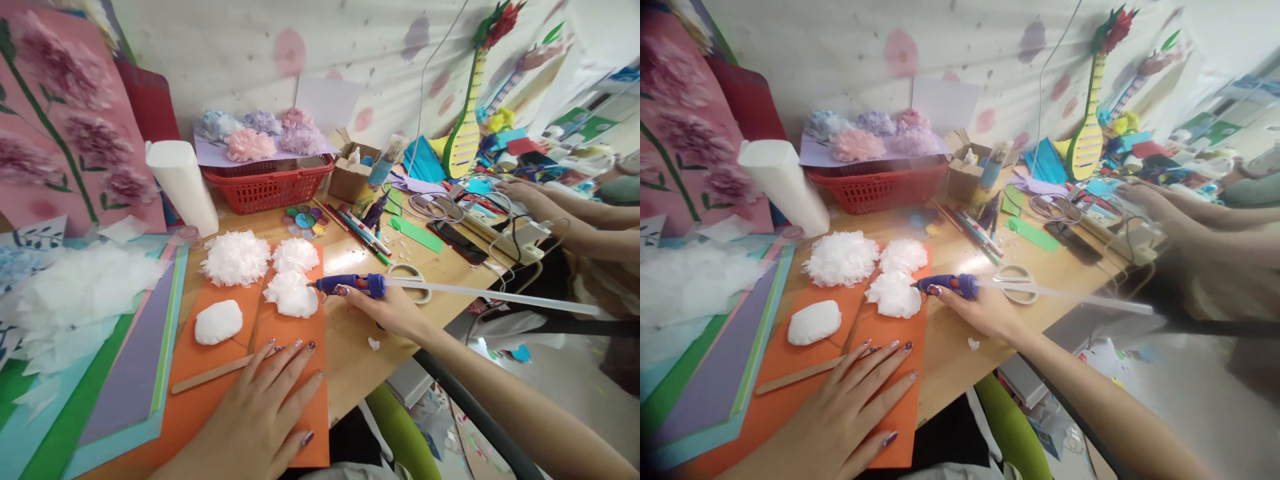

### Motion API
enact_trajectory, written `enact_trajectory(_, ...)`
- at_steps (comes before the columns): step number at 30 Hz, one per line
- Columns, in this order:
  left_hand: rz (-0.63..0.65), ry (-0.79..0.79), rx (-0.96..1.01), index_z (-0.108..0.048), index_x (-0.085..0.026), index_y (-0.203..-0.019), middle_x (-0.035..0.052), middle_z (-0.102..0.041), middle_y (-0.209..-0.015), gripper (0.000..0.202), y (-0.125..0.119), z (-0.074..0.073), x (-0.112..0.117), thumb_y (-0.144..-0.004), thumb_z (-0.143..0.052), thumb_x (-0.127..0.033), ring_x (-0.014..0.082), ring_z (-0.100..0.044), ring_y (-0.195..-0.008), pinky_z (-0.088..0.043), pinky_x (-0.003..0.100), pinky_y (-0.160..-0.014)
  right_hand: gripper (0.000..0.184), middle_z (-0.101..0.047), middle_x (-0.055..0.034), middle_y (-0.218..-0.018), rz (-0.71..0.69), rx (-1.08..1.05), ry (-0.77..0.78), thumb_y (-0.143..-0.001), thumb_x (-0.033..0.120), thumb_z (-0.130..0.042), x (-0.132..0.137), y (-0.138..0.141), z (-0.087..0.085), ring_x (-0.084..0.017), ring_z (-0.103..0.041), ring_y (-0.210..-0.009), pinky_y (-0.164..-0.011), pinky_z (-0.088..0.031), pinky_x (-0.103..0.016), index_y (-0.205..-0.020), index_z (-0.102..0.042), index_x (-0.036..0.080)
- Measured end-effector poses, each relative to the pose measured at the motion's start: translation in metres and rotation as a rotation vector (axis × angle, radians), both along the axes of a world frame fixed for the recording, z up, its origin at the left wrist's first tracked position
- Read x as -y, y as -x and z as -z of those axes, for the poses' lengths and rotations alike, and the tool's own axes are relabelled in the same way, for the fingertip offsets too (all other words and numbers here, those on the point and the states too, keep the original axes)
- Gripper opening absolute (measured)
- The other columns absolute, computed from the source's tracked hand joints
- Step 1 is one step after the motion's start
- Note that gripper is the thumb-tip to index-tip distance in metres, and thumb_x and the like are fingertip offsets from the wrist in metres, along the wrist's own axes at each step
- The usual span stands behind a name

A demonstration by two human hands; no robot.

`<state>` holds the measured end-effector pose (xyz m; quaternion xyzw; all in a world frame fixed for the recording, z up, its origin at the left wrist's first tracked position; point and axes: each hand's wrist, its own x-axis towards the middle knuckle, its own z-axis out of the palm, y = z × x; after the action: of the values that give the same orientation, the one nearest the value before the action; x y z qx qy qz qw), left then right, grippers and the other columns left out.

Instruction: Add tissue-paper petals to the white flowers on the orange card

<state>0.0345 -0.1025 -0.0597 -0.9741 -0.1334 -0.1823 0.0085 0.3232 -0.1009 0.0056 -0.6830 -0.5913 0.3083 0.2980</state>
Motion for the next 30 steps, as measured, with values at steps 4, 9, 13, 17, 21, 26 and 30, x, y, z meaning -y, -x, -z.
enact_trajectory(4,0.01,0.002,-0.011,-0.05,-0.024,-0.149,0.0076,-0.048,-0.16,0.05,-0.001,-0.004,-0.003,-0.099,-0.047,-0.029,0.0272,-0.039,-0.145,-0.03,0.047,-0.12,0.045,-0.057,0.0007,-0.057,-0.044,-0.01,0.001,-0.095,0.062,-0.055,-0.002,-0.002,0.002,-0.016,-0.054,-0.056,-0.051,-0.038,-0.028,-0.091,-0.079,0.024)
enact_trajectory(9,0.026,-0.045,-0.085,-0.055,-0.024,-0.144,0.0073,-0.055,-0.155,0.047,-0.002,-0.018,-0.005,-0.098,-0.051,-0.028,0.0253,-0.044,-0.142,-0.037,0.043,-0.114,0.04,-0.066,0.0,-0.068,-0.105,-0.009,-0.073,-0.097,0.058,-0.056,-0.004,-0.004,0.003,-0.019,-0.062,-0.071,-0.059,-0.042,-0.028,-0.109,-0.08,0.028)
enact_trajectory(13,0.028,-0.067,-0.119,-0.053,-0.024,-0.147,0.0077,-0.054,-0.156,0.049,-0.003,-0.026,-0.006,-0.097,-0.052,-0.028,0.0247,-0.043,-0.143,-0.035,0.042,-0.116,0.043,-0.064,0.0009,-0.067,-0.087,-0.009,-0.05,-0.096,0.06,-0.056,-0.004,-0.002,0.0,-0.017,-0.06,-0.07,-0.06,-0.041,-0.027,-0.104,-0.08,0.026)
enact_trajectory(17,0.027,-0.058,-0.098,-0.051,-0.022,-0.149,0.0083,-0.051,-0.158,0.05,-0.001,-0.02,-0.005,-0.098,-0.05,-0.025,0.0245,-0.041,-0.145,-0.025,0.042,-0.122,0.044,-0.061,0.0016,-0.062,-0.093,-0.016,-0.034,-0.096,0.061,-0.055,-0.005,0.003,-0.004,-0.015,-0.057,-0.065,-0.058,-0.04,-0.026,-0.101,-0.08,0.025)
enact_trajectory(21,0.033,-0.026,-0.046,-0.05,-0.021,-0.15,0.0096,-0.047,-0.16,0.051,0.0,-0.007,-0.004,-0.099,-0.049,-0.026,0.0272,-0.04,-0.145,-0.027,0.045,-0.122,0.045,-0.059,0.0017,-0.059,-0.083,-0.013,-0.057,-0.095,0.062,-0.055,-0.006,0.006,-0.004,-0.015,-0.054,-0.06,-0.056,-0.038,-0.027,-0.099,-0.08,0.025)
enact_trajectory(26,0.025,0.004,-0.067,-0.046,-0.022,-0.153,0.0097,-0.041,-0.165,0.054,0.001,-0.003,-0.003,-0.099,-0.049,-0.026,0.028,-0.036,-0.148,-0.03,0.048,-0.121,0.046,-0.055,0.002,-0.054,-0.078,-0.004,-0.056,-0.096,0.063,-0.054,-0.005,0.005,-0.003,-0.015,-0.054,-0.058,-0.054,-0.038,-0.027,-0.094,-0.08,0.025)
enact_trajectory(30,0.03,0.008,-0.078,-0.047,-0.022,-0.152,0.0096,-0.042,-0.164,0.053,0.002,-0.007,-0.003,-0.1,-0.049,-0.028,0.0286,-0.038,-0.147,-0.032,0.047,-0.12,0.047,-0.056,0.0015,-0.054,-0.079,0.012,-0.054,-0.096,0.063,-0.054,-0.004,0.004,-0.003,-0.015,-0.055,-0.058,-0.053,-0.038,-0.027,-0.093,-0.08,0.024)
